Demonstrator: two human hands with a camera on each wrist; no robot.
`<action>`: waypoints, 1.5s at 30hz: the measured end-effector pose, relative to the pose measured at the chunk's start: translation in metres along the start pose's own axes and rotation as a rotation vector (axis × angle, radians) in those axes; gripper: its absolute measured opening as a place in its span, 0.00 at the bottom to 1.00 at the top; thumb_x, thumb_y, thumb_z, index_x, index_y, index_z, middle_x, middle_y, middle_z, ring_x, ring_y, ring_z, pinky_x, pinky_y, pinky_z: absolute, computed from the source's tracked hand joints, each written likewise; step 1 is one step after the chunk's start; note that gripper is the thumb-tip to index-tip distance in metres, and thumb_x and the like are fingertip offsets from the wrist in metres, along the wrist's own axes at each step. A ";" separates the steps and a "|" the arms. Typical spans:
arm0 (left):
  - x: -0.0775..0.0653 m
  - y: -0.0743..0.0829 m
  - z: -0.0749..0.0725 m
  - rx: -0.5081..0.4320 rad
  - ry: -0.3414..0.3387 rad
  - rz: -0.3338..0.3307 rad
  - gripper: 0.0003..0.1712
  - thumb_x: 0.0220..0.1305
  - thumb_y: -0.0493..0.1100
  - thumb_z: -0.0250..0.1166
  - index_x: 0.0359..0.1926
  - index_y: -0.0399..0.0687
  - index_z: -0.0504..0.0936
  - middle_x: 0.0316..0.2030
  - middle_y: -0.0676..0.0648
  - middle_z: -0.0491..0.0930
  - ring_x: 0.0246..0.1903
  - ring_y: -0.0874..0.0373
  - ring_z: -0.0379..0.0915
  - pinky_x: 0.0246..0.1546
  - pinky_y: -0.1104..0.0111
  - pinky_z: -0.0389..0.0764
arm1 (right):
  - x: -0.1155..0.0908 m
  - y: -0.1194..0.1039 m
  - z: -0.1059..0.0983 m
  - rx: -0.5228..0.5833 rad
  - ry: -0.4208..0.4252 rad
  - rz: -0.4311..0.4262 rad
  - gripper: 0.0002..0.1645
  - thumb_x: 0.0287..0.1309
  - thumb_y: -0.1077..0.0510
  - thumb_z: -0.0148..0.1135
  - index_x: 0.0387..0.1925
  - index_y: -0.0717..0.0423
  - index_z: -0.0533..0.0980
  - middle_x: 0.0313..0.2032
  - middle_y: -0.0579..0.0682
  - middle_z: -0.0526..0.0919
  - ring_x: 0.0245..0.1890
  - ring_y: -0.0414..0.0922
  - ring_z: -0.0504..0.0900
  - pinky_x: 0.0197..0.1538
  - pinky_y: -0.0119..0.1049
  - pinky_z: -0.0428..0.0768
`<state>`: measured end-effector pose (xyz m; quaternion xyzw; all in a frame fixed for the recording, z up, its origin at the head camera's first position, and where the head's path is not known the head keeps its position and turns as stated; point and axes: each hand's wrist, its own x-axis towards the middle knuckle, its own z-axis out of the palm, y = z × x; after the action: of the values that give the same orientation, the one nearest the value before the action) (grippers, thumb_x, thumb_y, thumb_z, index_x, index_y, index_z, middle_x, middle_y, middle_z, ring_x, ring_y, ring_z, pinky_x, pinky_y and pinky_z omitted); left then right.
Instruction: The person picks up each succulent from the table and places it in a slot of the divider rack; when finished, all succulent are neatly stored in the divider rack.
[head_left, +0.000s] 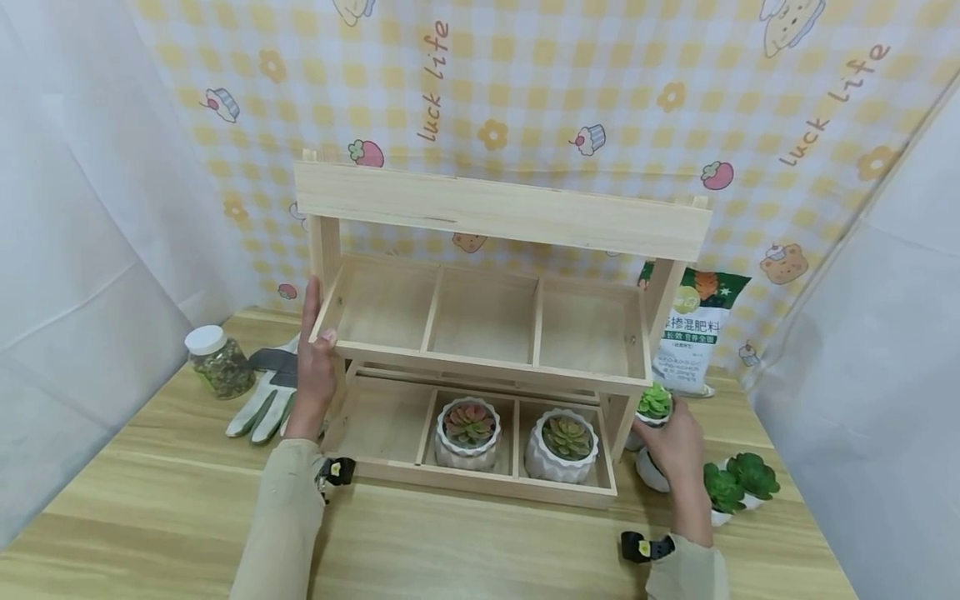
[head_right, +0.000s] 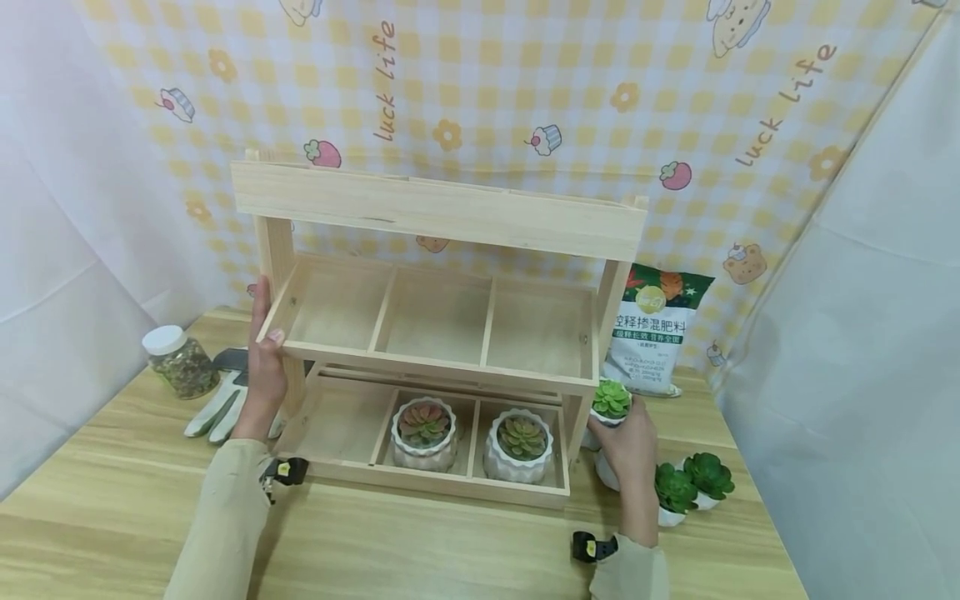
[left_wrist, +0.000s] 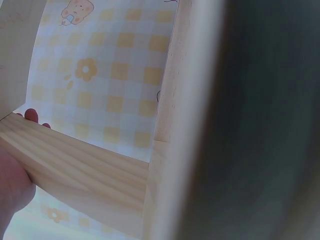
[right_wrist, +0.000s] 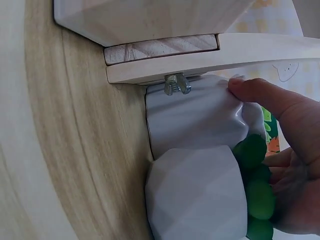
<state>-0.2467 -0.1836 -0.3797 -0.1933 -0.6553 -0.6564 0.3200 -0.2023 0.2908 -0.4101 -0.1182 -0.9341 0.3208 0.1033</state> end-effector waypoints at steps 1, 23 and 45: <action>0.000 -0.003 -0.001 -0.005 0.000 0.001 0.39 0.61 0.45 0.43 0.73 0.51 0.45 0.72 0.47 0.42 0.68 0.51 0.43 0.63 0.64 0.49 | 0.000 0.000 0.000 0.001 0.006 -0.001 0.55 0.49 0.43 0.66 0.64 0.77 0.53 0.54 0.77 0.66 0.52 0.68 0.68 0.49 0.59 0.70; -0.002 0.029 0.010 -0.001 -0.012 -0.007 0.39 0.60 0.42 0.42 0.73 0.42 0.43 0.72 0.44 0.40 0.68 0.49 0.42 0.63 0.62 0.48 | -0.005 -0.005 -0.008 0.114 0.203 0.004 0.51 0.48 0.45 0.66 0.65 0.70 0.57 0.52 0.76 0.70 0.46 0.66 0.74 0.42 0.58 0.74; 0.001 -0.005 0.000 -0.028 0.012 0.002 0.40 0.58 0.44 0.44 0.73 0.52 0.46 0.72 0.51 0.44 0.68 0.52 0.43 0.62 0.62 0.49 | -0.012 -0.008 -0.039 0.260 0.296 0.030 0.47 0.44 0.47 0.71 0.64 0.61 0.64 0.59 0.62 0.69 0.58 0.58 0.68 0.52 0.55 0.71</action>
<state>-0.2505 -0.1844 -0.3828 -0.1945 -0.6441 -0.6661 0.3218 -0.1815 0.3033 -0.3763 -0.1637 -0.8576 0.4191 0.2491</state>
